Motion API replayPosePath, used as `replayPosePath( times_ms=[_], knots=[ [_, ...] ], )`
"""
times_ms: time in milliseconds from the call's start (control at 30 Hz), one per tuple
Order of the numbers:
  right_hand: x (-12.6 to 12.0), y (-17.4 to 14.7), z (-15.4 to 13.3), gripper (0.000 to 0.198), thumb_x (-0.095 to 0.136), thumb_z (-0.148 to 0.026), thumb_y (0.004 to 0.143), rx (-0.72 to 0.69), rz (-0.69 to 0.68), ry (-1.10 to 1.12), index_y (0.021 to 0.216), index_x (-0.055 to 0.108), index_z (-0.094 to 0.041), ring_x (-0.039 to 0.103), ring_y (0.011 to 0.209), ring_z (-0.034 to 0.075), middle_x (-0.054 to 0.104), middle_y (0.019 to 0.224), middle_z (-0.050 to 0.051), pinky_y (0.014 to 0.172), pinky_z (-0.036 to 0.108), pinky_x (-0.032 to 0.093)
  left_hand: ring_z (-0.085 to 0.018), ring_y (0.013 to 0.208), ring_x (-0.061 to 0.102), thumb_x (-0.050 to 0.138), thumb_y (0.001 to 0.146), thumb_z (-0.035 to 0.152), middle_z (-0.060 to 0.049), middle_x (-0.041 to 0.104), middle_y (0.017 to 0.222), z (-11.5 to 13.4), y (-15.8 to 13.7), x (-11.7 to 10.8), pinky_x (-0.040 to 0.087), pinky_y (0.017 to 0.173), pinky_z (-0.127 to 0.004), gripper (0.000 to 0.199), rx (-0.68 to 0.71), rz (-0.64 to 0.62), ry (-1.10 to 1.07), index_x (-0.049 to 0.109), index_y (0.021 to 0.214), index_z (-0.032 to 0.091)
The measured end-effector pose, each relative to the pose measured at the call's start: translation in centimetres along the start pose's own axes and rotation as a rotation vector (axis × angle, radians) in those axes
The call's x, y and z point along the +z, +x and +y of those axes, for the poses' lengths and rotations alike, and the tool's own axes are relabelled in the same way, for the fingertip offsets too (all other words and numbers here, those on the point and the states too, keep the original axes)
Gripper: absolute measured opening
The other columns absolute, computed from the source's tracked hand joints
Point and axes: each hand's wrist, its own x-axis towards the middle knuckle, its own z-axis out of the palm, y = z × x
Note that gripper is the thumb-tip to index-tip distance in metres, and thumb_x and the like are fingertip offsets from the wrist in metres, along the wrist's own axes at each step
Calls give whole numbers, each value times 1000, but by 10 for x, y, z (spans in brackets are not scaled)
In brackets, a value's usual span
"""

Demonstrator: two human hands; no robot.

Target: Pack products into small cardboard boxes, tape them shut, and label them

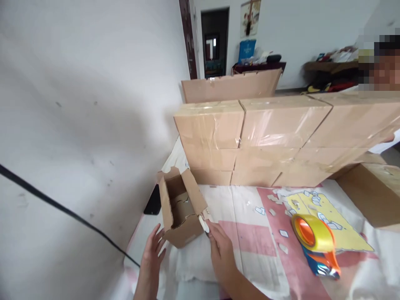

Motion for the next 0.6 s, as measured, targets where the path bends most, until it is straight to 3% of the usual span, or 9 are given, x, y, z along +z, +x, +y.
replayPosePath(
  times_ms=[67,100,167,267,300,367,467,533,600],
  knots=[
    [-28,-25,0,39,44,-21,102,-69,-7,-63,135,65,-27,65,121,21,68,131,9,103,32,54,-44,128,56,51,47,101,-19,56,142,12,-16,0,44,105,-61,126,-202,-45,15,35,149,29],
    [-39,-36,-1,41,44,-19,102,-89,-13,-82,136,63,-28,64,123,21,67,133,9,105,32,53,-43,124,59,48,51,101,-20,57,142,23,-21,3,45,103,-61,124,-251,-82,30,32,151,29],
    [-52,-53,-5,44,43,-15,101,-108,-19,-97,138,62,-29,63,126,20,65,136,8,108,32,51,-36,124,61,46,70,92,-19,55,144,48,-23,13,51,98,-54,103,-259,-196,108,29,152,31],
    [-60,-72,-14,42,42,-15,101,-109,-29,-59,137,63,-26,63,125,19,66,134,9,106,31,51,-33,126,59,62,77,71,-19,42,156,87,-5,39,60,79,-41,89,-172,-268,474,31,148,28],
    [-62,-77,-17,40,42,-17,102,-84,-38,-31,134,64,-25,65,120,20,68,130,10,103,31,53,-31,120,62,64,79,64,-19,45,154,99,5,48,60,74,-37,84,-122,-296,646,33,147,26],
    [-72,-83,-20,34,42,-23,103,25,-35,25,121,71,-21,69,102,19,72,114,10,90,29,56,-28,100,69,67,77,48,-17,61,136,117,28,64,59,64,-32,78,-57,-329,901,39,145,23],
    [-103,-88,-18,31,49,-37,100,282,79,58,98,73,-17,65,78,18,71,89,6,71,26,55,-28,94,69,67,72,36,-15,65,128,136,53,73,56,58,-29,66,-34,-354,996,55,135,20],
    [-131,-89,-15,33,55,-45,97,426,196,63,91,70,-17,61,72,17,68,81,4,62,24,51,-26,94,68,66,72,35,-11,67,123,146,56,70,57,61,-28,54,-38,-454,1013,64,124,19],
    [-161,-88,-15,33,58,-48,94,474,294,87,88,68,-18,58,70,16,66,79,3,58,23,47,-23,90,67,64,75,39,-5,71,111,153,51,65,56,63,-27,50,-24,-603,1028,66,122,21]
  ],
)
